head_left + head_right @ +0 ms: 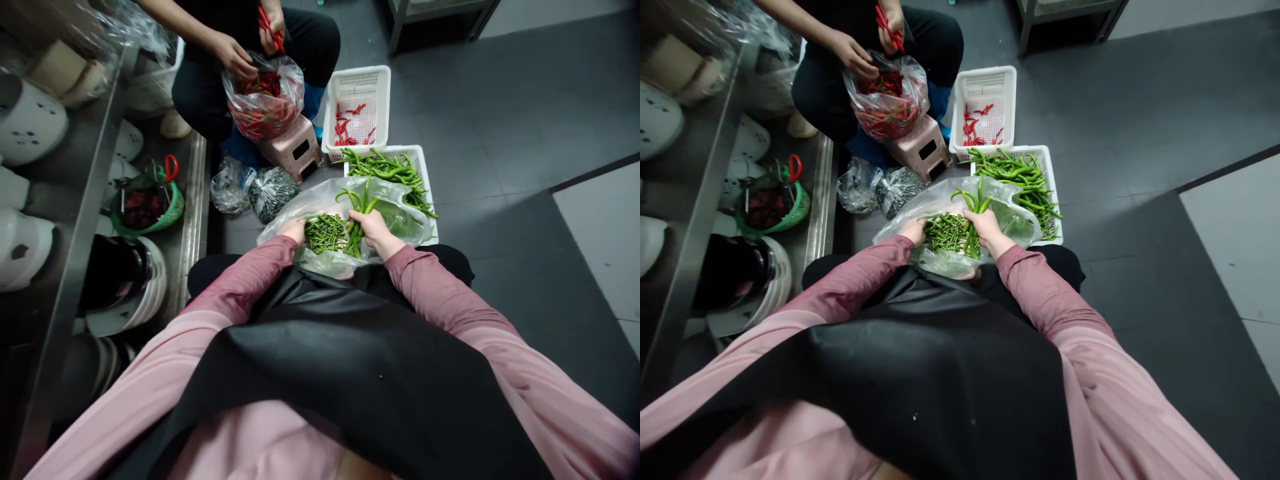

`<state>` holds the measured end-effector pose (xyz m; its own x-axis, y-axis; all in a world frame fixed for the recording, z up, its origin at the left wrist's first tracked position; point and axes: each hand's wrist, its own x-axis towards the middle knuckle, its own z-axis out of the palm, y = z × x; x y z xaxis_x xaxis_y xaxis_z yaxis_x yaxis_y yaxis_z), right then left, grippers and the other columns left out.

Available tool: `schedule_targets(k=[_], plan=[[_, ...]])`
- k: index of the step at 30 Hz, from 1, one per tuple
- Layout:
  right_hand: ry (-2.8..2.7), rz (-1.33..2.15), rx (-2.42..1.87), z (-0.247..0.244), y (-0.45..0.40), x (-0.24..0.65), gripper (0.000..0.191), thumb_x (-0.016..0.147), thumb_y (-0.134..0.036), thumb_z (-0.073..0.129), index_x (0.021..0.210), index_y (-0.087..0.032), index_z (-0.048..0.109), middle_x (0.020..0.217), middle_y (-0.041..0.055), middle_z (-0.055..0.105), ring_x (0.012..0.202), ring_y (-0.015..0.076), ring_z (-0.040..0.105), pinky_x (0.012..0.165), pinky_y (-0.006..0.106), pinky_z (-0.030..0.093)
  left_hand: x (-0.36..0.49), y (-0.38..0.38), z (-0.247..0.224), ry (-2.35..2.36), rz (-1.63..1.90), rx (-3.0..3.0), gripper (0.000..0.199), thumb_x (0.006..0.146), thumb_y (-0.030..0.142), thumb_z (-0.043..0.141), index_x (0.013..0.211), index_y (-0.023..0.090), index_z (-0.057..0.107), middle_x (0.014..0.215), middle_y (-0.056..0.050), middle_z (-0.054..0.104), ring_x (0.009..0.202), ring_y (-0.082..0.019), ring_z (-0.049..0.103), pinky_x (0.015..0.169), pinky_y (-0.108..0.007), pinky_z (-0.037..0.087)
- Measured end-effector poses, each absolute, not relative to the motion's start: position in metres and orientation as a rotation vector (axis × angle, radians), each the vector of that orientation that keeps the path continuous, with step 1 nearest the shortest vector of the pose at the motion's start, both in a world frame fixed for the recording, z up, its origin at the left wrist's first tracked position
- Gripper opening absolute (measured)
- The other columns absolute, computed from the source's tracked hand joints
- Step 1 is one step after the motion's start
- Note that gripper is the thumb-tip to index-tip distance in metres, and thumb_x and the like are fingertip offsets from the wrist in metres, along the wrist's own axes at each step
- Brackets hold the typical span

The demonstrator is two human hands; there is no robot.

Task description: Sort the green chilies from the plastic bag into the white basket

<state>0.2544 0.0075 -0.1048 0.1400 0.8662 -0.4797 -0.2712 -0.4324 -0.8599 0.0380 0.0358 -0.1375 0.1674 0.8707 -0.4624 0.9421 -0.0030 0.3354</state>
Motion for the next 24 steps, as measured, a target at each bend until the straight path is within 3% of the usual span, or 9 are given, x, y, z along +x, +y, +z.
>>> schedule_targets(k=[3,10,17,21,24], plan=[[-0.603,1.535,-1.392,-0.099,0.004,0.252,0.018,0.064,-0.017,0.073,0.067,-0.016,0.056,0.054,-0.0021,0.057,0.049,0.0124,0.056,0.045,0.024,0.047,0.045,0.028,-0.15,1.798,-0.215,1.981,0.054,0.073,0.018,0.058,0.126,0.017,0.051,0.126,-0.018,0.054,0.12,-0.031,0.048,0.098,-0.041,0.037],[-0.578,1.558,-1.398,-0.098,-0.001,0.255,0.017,0.065,-0.017,0.073,0.066,-0.016,0.056,0.053,-0.0021,0.058,0.048,0.0113,0.055,0.044,0.022,0.047,0.055,0.033,-0.163,2.027,-0.239,1.877,0.054,0.079,0.018,0.051,0.131,0.013,0.042,0.123,-0.018,0.056,0.112,-0.027,0.054,0.092,-0.034,0.041],[-0.571,1.583,-1.414,-0.1,-0.003,0.256,0.014,0.067,-0.014,0.07,0.066,-0.016,0.056,0.051,-0.0032,0.057,0.046,0.0103,0.054,0.046,0.021,0.047,0.052,0.038,-0.17,1.954,-0.428,1.892,0.058,0.074,0.019,0.057,0.131,0.021,0.046,0.122,-0.017,0.052,0.11,-0.031,0.055,0.088,-0.037,0.045],[-0.584,1.596,-1.428,-0.101,-0.005,0.256,0.014,0.066,-0.015,0.072,0.067,-0.016,0.057,0.052,-0.003,0.058,0.047,0.0098,0.053,0.047,0.022,0.047,0.05,0.04,-0.173,1.871,-0.48,1.906,0.055,0.069,0.021,0.063,0.123,0.018,0.055,0.122,-0.02,0.05,0.108,-0.033,0.055,0.087,-0.038,0.045],[-0.596,1.596,-1.433,-0.101,-0.005,0.256,0.017,0.064,-0.016,0.074,0.068,-0.016,0.057,0.052,-0.0036,0.056,0.046,0.0095,0.052,0.046,0.022,0.046,0.047,0.04,-0.175,1.806,-0.428,1.9,0.068,0.061,0.02,0.07,0.127,0.022,0.052,0.129,-0.019,0.043,0.116,-0.036,0.049,0.092,-0.041,0.041]])
